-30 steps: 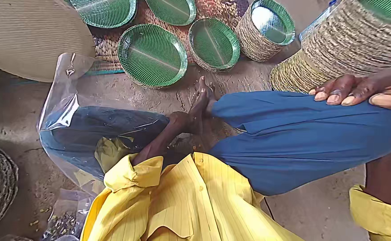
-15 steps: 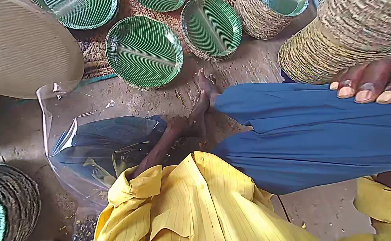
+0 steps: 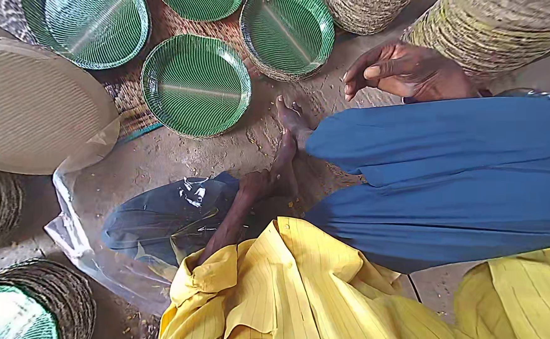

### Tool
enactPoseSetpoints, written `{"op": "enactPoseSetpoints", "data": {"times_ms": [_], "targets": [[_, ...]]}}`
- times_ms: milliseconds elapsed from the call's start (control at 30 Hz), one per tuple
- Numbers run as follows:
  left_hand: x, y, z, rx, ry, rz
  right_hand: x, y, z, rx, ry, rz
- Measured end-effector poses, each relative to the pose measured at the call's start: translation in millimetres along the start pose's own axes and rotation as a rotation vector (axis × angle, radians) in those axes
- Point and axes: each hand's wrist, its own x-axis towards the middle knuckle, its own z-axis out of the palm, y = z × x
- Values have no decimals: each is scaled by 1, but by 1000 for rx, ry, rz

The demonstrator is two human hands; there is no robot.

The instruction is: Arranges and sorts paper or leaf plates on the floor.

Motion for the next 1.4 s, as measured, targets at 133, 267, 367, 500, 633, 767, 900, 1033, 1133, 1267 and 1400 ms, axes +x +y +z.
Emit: {"op": "enactPoseSetpoints", "data": {"times_ms": [133, 267, 367, 500, 633, 767, 900, 1033, 1133, 1267, 1400], "targets": [[3, -5, -1, -19, -21, 5, -2, -6, 25, -15, -180, 38], [5, -7, -3, -26, -42, 7, -3, -9, 34, -67, -294, 31], [7, -9, -5, -26, -60, 10, -1, -8, 37, -85, -335, -6], [11, -14, -2, -26, -64, 25, 7, -6, 40, -84, -380, -7], [22, -25, 8, -53, -52, 62, 19, -6, 45, -97, -415, -73], [25, -30, 11, -69, -45, 75, 31, -12, 54, -109, -459, -97], [23, -28, 9, -62, -51, 66, 40, -16, 63, -112, -481, -113], [23, -29, 7, -69, -69, 68, 42, -17, 66, -134, -483, -120], [24, -31, 7, -70, -77, 74, 41, -18, 65, -152, -479, -118], [24, -32, 6, -66, -84, 85, 47, -18, 56, -146, -442, -130], [23, -31, 5, -65, -85, 81, 54, -27, 50, -114, -324, -131]]}}
